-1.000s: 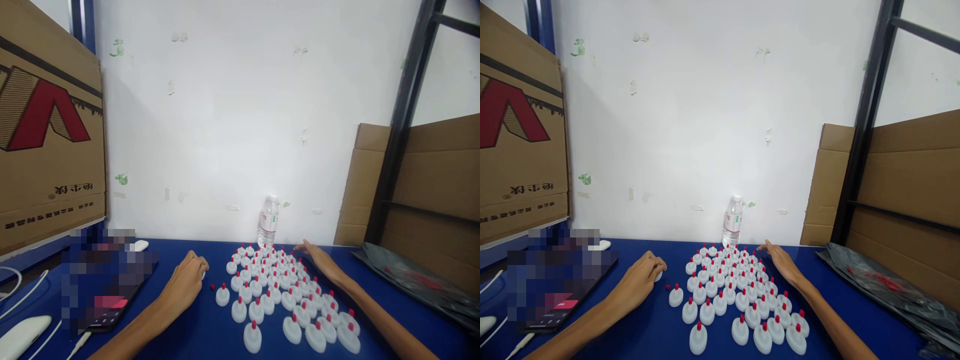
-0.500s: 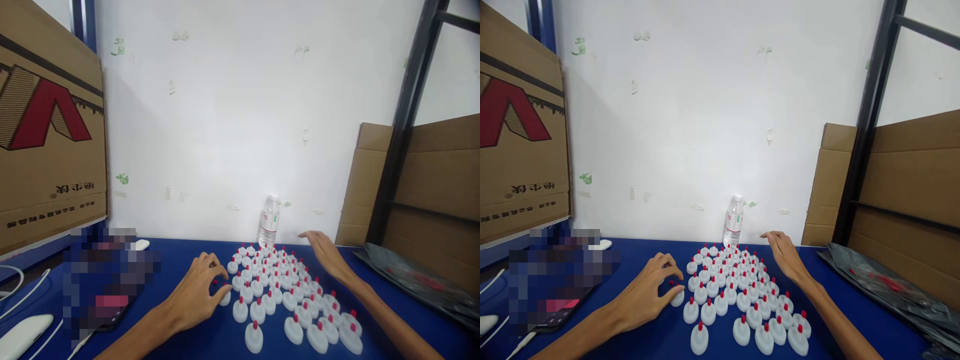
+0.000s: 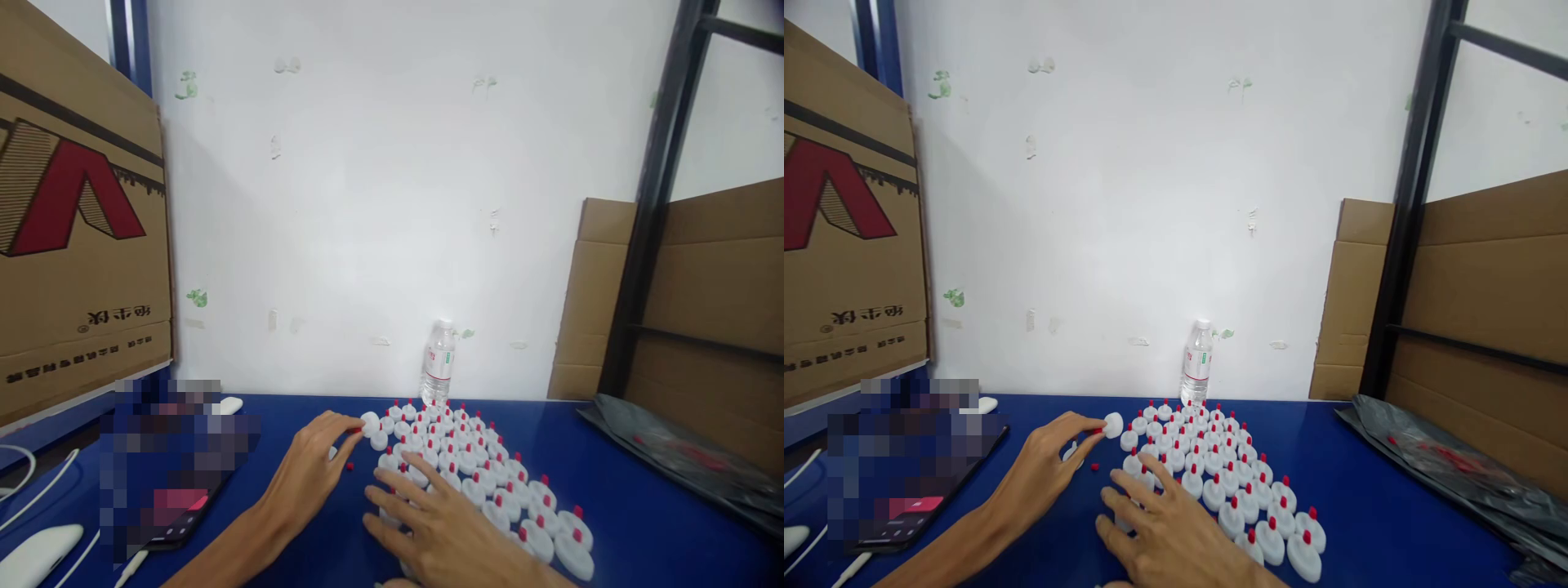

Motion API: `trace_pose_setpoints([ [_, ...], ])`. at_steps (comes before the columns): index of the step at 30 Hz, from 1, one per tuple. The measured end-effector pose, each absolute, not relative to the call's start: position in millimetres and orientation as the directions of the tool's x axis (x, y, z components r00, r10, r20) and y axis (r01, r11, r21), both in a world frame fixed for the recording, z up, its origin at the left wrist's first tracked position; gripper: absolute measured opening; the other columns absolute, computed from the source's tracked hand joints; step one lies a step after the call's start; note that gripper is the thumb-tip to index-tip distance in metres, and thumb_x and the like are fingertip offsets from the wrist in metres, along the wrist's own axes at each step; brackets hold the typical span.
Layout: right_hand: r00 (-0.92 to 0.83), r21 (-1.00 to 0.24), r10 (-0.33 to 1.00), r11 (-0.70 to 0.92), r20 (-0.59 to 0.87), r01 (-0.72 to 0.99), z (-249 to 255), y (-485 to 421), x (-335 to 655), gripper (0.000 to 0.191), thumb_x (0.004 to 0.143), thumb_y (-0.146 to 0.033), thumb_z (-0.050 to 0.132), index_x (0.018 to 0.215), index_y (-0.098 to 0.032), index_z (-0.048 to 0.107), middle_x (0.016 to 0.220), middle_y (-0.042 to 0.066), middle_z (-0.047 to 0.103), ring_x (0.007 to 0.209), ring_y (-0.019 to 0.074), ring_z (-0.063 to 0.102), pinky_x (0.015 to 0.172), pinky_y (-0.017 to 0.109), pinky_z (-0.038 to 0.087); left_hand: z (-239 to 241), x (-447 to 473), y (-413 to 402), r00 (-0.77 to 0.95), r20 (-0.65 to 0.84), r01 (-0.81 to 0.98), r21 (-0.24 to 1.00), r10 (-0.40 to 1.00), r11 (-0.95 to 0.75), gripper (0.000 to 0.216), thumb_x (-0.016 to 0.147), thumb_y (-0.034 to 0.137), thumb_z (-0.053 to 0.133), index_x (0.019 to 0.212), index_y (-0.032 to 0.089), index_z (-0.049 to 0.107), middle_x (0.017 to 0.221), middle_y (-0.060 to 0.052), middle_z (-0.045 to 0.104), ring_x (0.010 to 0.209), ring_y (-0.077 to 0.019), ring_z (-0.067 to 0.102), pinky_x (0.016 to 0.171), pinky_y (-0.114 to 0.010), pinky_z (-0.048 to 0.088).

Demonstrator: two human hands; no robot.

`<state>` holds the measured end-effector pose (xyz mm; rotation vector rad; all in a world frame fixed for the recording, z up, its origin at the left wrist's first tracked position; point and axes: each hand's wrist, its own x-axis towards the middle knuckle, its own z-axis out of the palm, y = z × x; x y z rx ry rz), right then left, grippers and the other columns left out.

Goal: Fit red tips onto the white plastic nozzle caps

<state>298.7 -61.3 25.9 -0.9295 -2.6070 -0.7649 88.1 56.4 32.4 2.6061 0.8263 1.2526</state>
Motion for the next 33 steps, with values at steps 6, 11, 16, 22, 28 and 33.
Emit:
trace_pose_setpoints([
  [6, -0.688, 0.342, 0.682, 0.603, 0.248, 0.721, 40.3, -60.6, 310.8, 0.045, 0.109, -0.04, 0.036, 0.137, -0.013, 0.059, 0.146, 0.009, 0.06, 0.144, 0.0252, 0.045, 0.128, 0.045, 0.015, 32.6, 89.9, 54.3, 0.473, 0.721, 0.441, 0.304, 0.507, -0.844, 0.019, 0.1, 0.027, 0.055, 0.111, 0.026, 0.071, 0.104, 0.0, 0.078, 0.092, -0.0196, 0.072, 0.087, -0.036, 0.054],
  [11, -0.647, 0.295, 0.717, 0.579, 0.26, 0.76, 48.4, -57.8, 329.3, 0.045, 0.107, -0.047, 0.04, 0.137, -0.02, 0.06, 0.15, 0.009, 0.056, 0.144, 0.0287, 0.045, 0.123, 0.051, 0.027, 31.6, 90.4, 52.1, 0.506, 0.723, 0.421, 0.268, 0.47, -0.866, 0.021, 0.101, 0.027, 0.053, 0.115, 0.026, 0.069, 0.103, 0.0, 0.077, 0.091, -0.018, 0.072, 0.083, -0.033, 0.056],
  [16, -0.495, 0.132, 0.69, 0.51, 0.528, 0.85, 46.6, -58.2, 335.1, 0.05, 0.097, -0.056, 0.059, 0.135, -0.024, 0.057, 0.14, 0.009, 0.063, 0.133, 0.0297, 0.055, 0.119, 0.057, 0.032, 28.2, 95.4, 46.0, 0.571, 0.718, 0.359, 0.217, 0.398, -0.908, 0.017, 0.102, 0.025, 0.053, 0.111, 0.026, 0.067, 0.099, 0.002, 0.075, 0.089, -0.0156, 0.07, 0.082, -0.03, 0.055],
  [22, -0.466, 0.046, 0.621, 0.57, 0.63, 0.82, 40.1, -63.5, 316.0, 0.044, 0.099, -0.044, 0.061, 0.137, -0.025, 0.051, 0.122, 0.004, 0.072, 0.111, 0.0216, 0.067, 0.113, 0.047, 0.037, 31.1, 104.2, 22.8, 0.664, 0.705, 0.262, 0.095, 0.251, -0.96, 0.014, 0.105, 0.024, 0.045, 0.104, 0.023, 0.059, 0.096, 0.0, 0.07, 0.087, -0.0169, 0.063, 0.079, -0.031, 0.049],
  [28, -0.526, 0.202, 0.475, 0.577, 0.705, 0.791, 43.2, -64.8, 307.4, 0.019, 0.102, -0.029, 0.055, 0.118, -0.021, 0.063, 0.1, 0.002, 0.076, 0.089, 0.0207, 0.069, 0.105, 0.043, 0.039, 33.7, 112.0, 9.4, 0.736, 0.577, 0.375, 0.088, 0.354, -0.923, 0.025, 0.103, 0.023, 0.034, 0.091, 0.023, 0.055, 0.094, -0.004, 0.063, 0.083, -0.0202, 0.055, 0.079, -0.036, 0.046],
  [33, -0.517, 0.355, 0.391, 0.415, 0.762, 0.838, 47.5, -57.3, 327.7, 0.021, 0.099, -0.016, 0.056, 0.117, -0.02, 0.065, 0.108, 0.004, 0.077, 0.094, 0.0228, 0.069, 0.107, 0.045, 0.035, 46.3, 102.0, 22.7, 0.535, 0.584, 0.428, 0.437, 0.611, -0.791, 0.043, 0.108, 0.041, 0.022, 0.078, 0.024, 0.049, 0.08, 0.0, 0.059, 0.075, -0.017, 0.055, 0.073, -0.032, 0.046],
])
